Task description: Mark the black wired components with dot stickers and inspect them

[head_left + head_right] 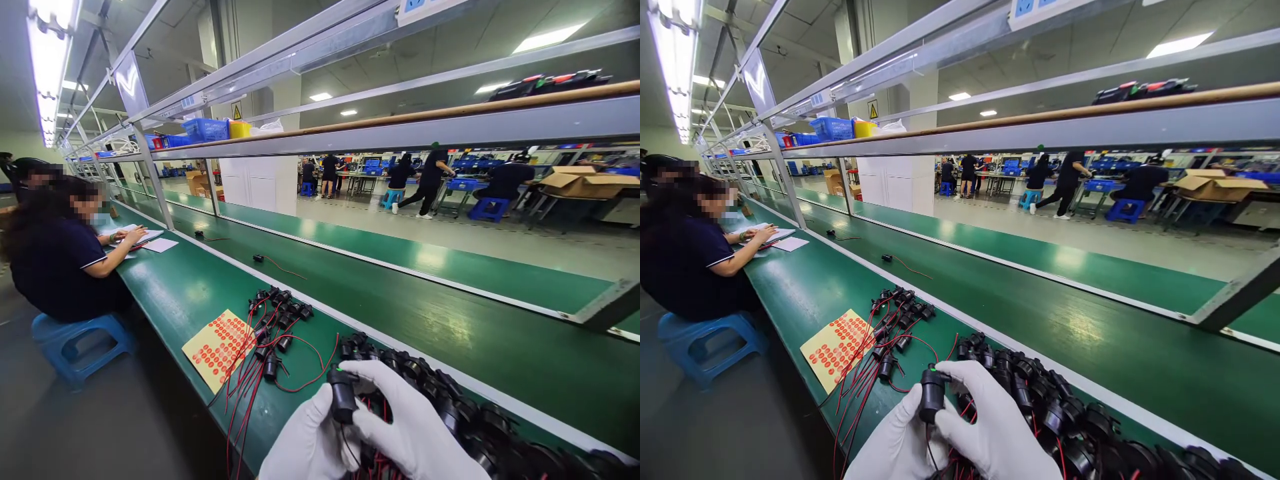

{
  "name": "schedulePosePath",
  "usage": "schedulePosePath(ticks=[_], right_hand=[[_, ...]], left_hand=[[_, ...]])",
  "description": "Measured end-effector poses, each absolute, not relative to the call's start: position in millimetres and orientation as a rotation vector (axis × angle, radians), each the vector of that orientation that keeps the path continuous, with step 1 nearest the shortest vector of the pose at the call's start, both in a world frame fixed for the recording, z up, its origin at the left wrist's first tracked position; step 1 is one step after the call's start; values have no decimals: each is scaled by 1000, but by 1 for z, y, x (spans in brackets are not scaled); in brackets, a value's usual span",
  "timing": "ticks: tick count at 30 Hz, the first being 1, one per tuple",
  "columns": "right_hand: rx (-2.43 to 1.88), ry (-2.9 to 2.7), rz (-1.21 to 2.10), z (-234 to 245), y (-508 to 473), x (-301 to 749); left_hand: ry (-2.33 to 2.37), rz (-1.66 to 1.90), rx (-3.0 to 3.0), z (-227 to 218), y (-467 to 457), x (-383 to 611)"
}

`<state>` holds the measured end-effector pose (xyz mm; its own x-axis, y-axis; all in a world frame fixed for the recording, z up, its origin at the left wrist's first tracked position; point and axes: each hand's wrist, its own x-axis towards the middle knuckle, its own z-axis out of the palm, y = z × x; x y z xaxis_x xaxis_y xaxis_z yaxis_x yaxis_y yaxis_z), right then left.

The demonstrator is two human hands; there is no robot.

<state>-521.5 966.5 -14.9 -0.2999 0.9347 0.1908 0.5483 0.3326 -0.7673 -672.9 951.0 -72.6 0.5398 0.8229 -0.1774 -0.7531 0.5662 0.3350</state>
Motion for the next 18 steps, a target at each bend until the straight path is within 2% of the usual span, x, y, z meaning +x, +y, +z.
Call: schedulePosePath(ticks=[4, 18], right_hand=[[-1214, -1925, 868, -14, 969, -517], [-1272, -1944, 815, -11, 967, -516]], left_hand=[[283, 875, 44, -78, 949, -667], [349, 915, 98, -72, 943, -657]])
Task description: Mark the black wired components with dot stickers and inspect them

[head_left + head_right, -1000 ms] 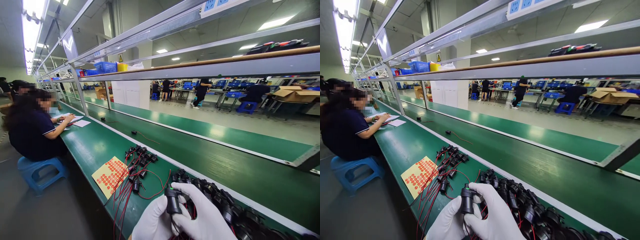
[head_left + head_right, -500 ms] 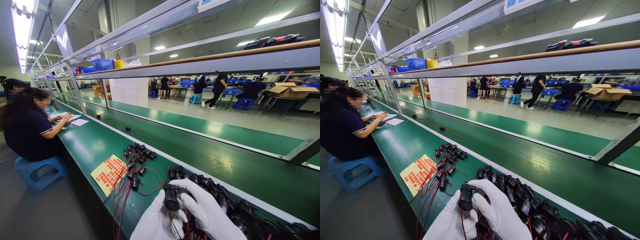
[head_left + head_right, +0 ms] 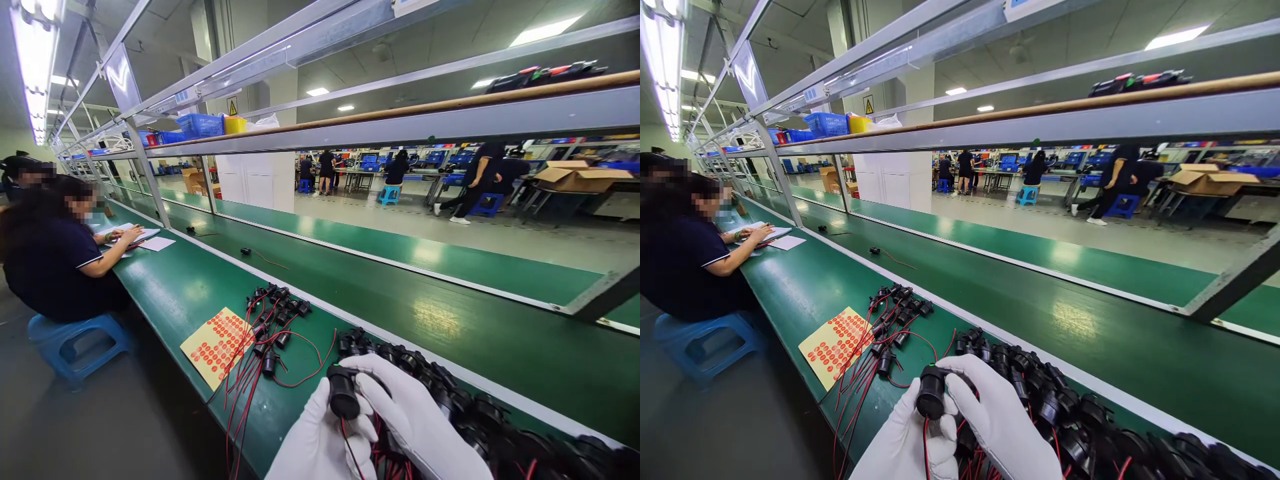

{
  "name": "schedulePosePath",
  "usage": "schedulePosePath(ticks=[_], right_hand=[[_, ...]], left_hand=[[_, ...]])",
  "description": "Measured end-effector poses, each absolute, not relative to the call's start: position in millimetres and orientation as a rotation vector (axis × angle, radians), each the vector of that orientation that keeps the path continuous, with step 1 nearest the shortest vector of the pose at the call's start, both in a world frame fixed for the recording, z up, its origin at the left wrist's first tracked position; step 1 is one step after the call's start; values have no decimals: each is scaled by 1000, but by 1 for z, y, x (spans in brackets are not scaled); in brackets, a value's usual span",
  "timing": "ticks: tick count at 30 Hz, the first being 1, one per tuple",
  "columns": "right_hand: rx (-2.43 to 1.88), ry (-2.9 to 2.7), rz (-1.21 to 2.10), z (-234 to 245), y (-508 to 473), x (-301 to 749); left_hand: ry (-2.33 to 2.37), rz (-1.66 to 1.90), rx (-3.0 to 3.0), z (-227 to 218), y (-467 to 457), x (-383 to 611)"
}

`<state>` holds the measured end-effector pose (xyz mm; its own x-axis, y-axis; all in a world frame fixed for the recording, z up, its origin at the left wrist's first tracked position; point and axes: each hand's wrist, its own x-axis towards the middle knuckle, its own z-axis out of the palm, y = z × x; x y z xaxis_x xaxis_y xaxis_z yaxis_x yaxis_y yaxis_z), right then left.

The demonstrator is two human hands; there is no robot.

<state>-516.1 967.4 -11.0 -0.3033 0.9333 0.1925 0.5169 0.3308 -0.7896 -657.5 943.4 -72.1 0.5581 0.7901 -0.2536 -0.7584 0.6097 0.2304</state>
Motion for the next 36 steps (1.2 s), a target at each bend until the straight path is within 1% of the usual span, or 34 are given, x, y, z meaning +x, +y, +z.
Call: schedulePosePath(ticks=[9, 14, 16, 18, 21, 23, 25, 30, 36], right_hand=[[-1307, -1912, 803, -4, 967, -519], [-1276, -1883, 740, -11, 966, -518], [-1180, -1875, 674, -15, 966, -516], [-1029, -1887, 619, -17, 965, -512], [-858, -1927, 555, -17, 965, -506], [-843, -1949, 519, -15, 965, -503], [-846, -1967, 484, -13, 965, -502], [-797, -2003, 437, -10, 964, -504], [-791, -1988, 429, -7, 962, -504]], left_hand=[[368, 871, 58, -68, 941, -659], [326, 904, 134, -68, 941, -658], [322, 966, 268, -63, 940, -660], [388, 1057, 538, -57, 938, -666], [728, 1190, 1003, -50, 934, -674], [1009, 1299, 1238, -49, 932, -677], [1151, 1431, 1449, -49, 931, -678], [1130, 1669, 1778, -54, 933, -677], [1168, 1685, 1878, -61, 935, -679]])
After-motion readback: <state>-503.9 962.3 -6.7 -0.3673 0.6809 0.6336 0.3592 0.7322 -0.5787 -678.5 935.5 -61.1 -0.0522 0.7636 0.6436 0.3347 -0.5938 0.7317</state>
